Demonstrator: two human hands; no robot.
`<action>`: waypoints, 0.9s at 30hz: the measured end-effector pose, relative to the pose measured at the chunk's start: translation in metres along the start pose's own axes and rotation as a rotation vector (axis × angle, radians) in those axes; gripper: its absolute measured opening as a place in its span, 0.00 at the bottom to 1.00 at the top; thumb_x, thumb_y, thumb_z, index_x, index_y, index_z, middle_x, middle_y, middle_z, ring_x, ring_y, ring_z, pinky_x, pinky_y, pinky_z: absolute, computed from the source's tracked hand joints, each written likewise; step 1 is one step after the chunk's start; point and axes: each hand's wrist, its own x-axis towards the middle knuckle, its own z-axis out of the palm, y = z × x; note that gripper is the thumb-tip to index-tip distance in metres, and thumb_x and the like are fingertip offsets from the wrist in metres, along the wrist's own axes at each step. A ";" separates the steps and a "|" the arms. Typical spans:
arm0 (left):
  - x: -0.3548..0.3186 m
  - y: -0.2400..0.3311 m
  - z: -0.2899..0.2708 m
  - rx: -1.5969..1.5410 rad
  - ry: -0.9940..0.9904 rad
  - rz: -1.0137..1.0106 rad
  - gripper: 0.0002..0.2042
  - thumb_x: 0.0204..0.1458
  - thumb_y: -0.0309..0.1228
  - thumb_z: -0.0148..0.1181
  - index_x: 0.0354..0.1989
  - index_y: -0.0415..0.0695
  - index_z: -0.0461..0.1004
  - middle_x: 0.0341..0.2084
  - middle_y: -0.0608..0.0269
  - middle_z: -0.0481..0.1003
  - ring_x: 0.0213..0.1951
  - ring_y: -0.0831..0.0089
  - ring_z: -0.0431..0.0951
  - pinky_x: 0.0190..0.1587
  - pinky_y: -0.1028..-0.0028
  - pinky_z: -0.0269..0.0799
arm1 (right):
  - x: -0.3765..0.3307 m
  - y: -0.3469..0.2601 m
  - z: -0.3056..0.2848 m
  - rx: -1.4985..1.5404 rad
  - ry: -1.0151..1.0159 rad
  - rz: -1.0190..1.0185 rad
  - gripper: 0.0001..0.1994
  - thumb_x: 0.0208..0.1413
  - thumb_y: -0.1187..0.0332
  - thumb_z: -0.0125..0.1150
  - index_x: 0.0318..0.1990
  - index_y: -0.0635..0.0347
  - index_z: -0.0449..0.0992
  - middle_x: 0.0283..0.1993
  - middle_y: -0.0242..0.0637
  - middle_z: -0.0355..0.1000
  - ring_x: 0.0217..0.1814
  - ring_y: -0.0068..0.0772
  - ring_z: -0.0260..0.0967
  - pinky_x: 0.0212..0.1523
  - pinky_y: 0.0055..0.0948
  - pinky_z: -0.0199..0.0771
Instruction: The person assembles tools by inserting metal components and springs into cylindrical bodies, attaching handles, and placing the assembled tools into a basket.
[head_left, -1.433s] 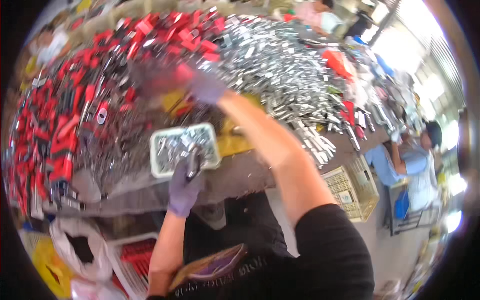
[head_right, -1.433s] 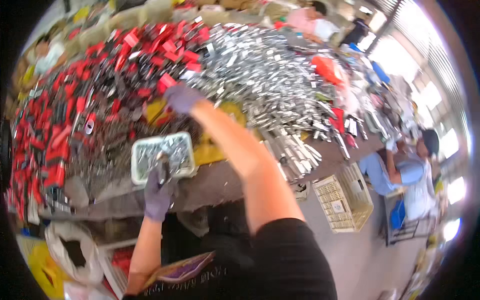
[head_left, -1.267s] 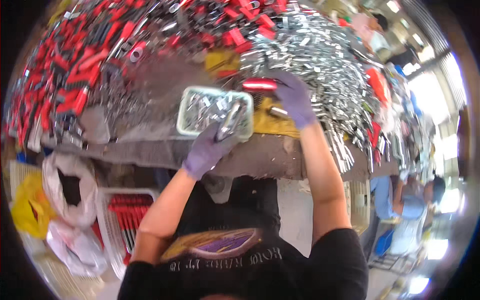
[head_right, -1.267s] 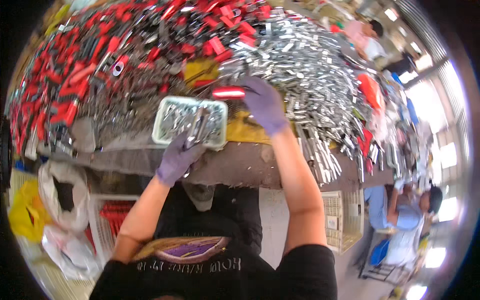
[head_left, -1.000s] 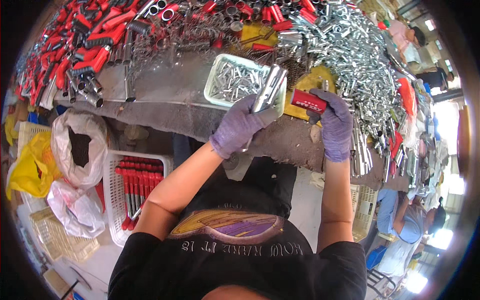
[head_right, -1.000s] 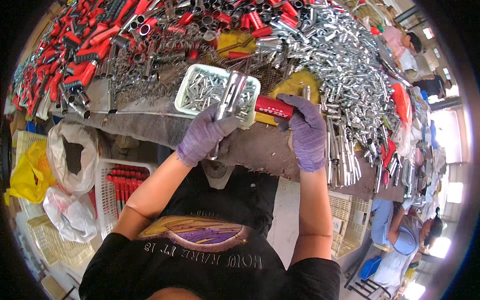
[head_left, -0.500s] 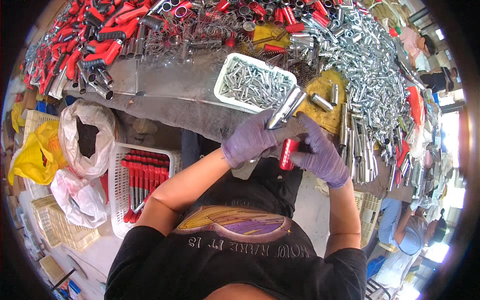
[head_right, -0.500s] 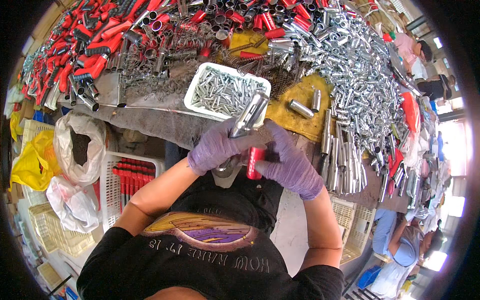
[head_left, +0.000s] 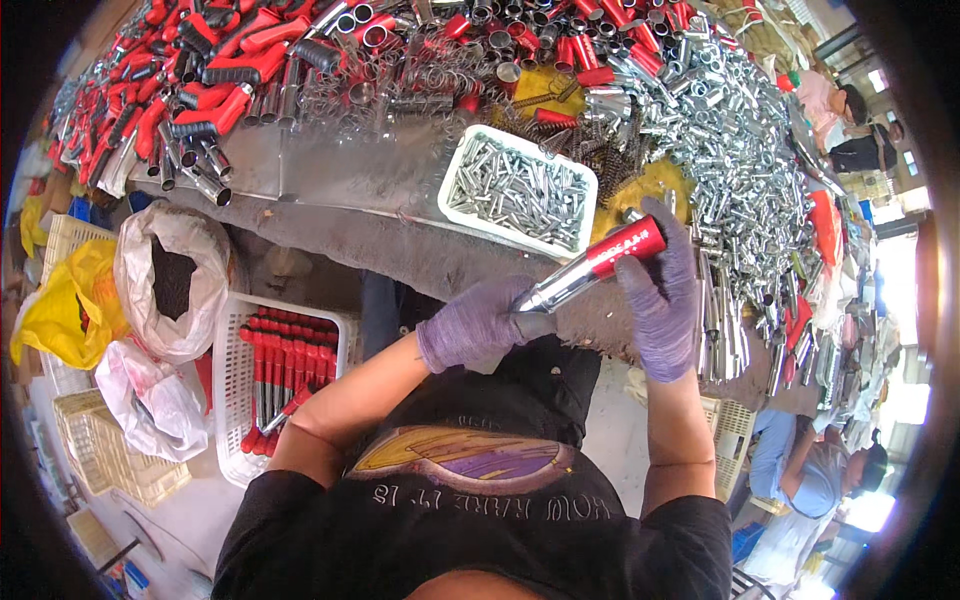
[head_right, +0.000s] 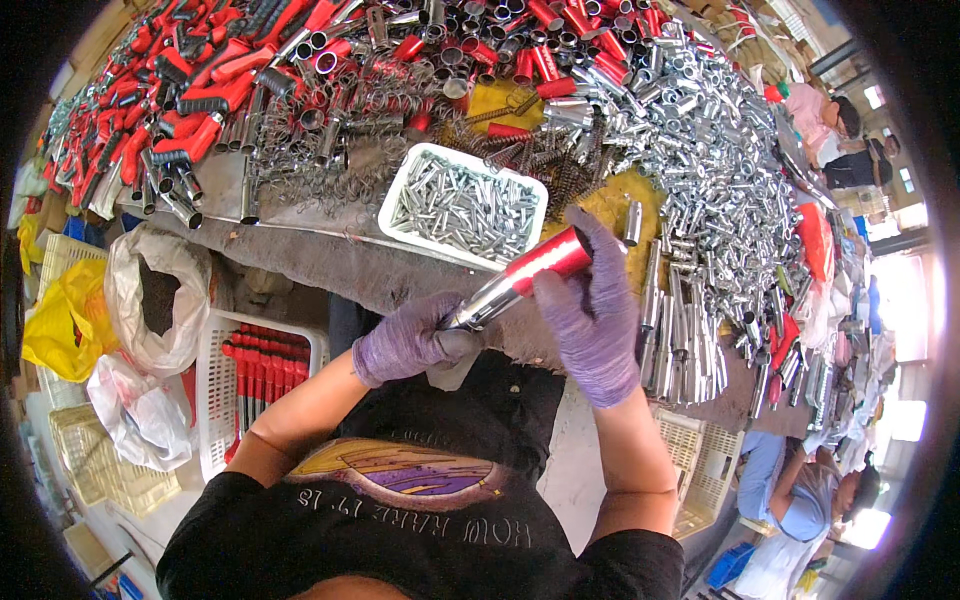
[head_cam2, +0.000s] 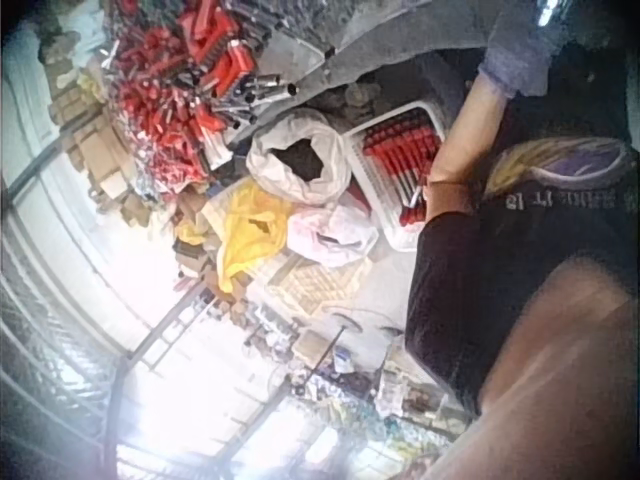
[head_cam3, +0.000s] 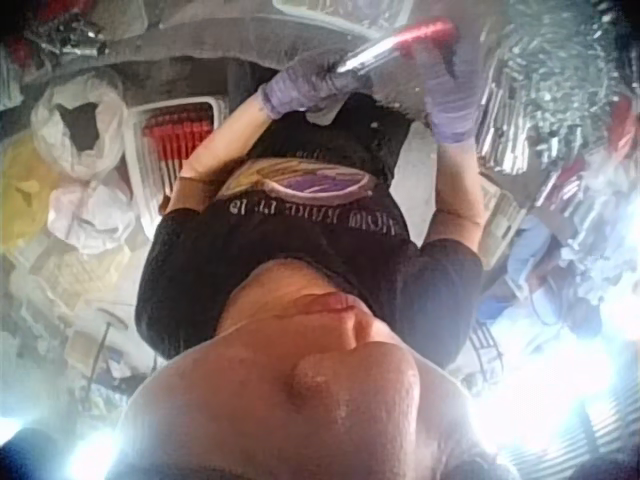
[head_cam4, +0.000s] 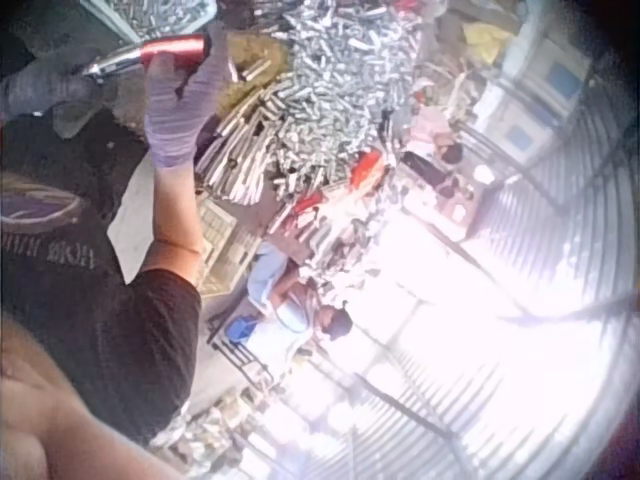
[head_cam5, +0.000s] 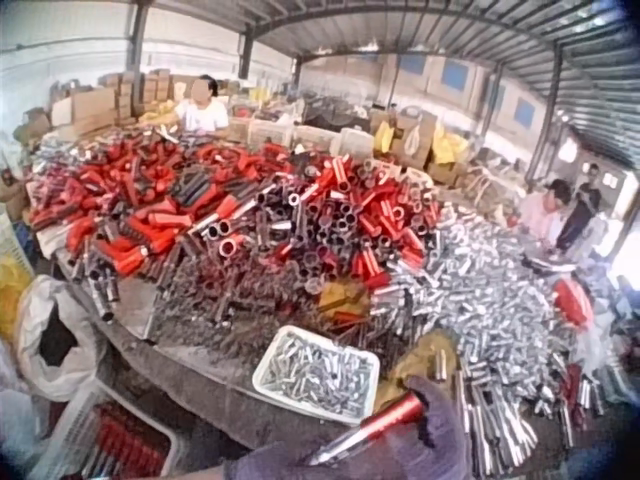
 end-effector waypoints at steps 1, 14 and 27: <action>0.002 0.003 0.000 0.013 -0.044 -0.005 0.11 0.51 0.35 0.58 0.37 0.42 0.70 0.20 0.72 0.67 0.21 0.85 0.65 0.23 0.81 0.62 | 0.000 0.000 0.002 -0.007 0.010 -0.006 0.26 0.50 0.72 0.59 0.58 0.61 0.61 0.40 0.29 0.64 0.30 0.14 0.59 0.35 0.14 0.63; 0.011 0.001 -0.010 0.131 0.243 0.346 0.26 0.52 0.43 0.57 0.55 0.40 0.63 0.30 0.68 0.69 0.29 0.82 0.67 0.32 0.80 0.65 | 0.098 0.017 -0.023 -0.970 -0.076 0.277 0.23 0.58 0.51 0.49 0.53 0.57 0.68 0.47 0.46 0.73 0.52 0.45 0.69 0.52 0.38 0.66; 0.014 -0.010 -0.042 0.029 0.367 0.417 0.21 0.52 0.35 0.58 0.53 0.39 0.66 0.28 0.70 0.70 0.27 0.83 0.67 0.31 0.81 0.65 | 0.116 0.077 -0.077 -0.950 0.059 0.229 0.10 0.54 0.65 0.50 0.38 0.57 0.75 0.36 0.49 0.74 0.38 0.48 0.72 0.43 0.39 0.71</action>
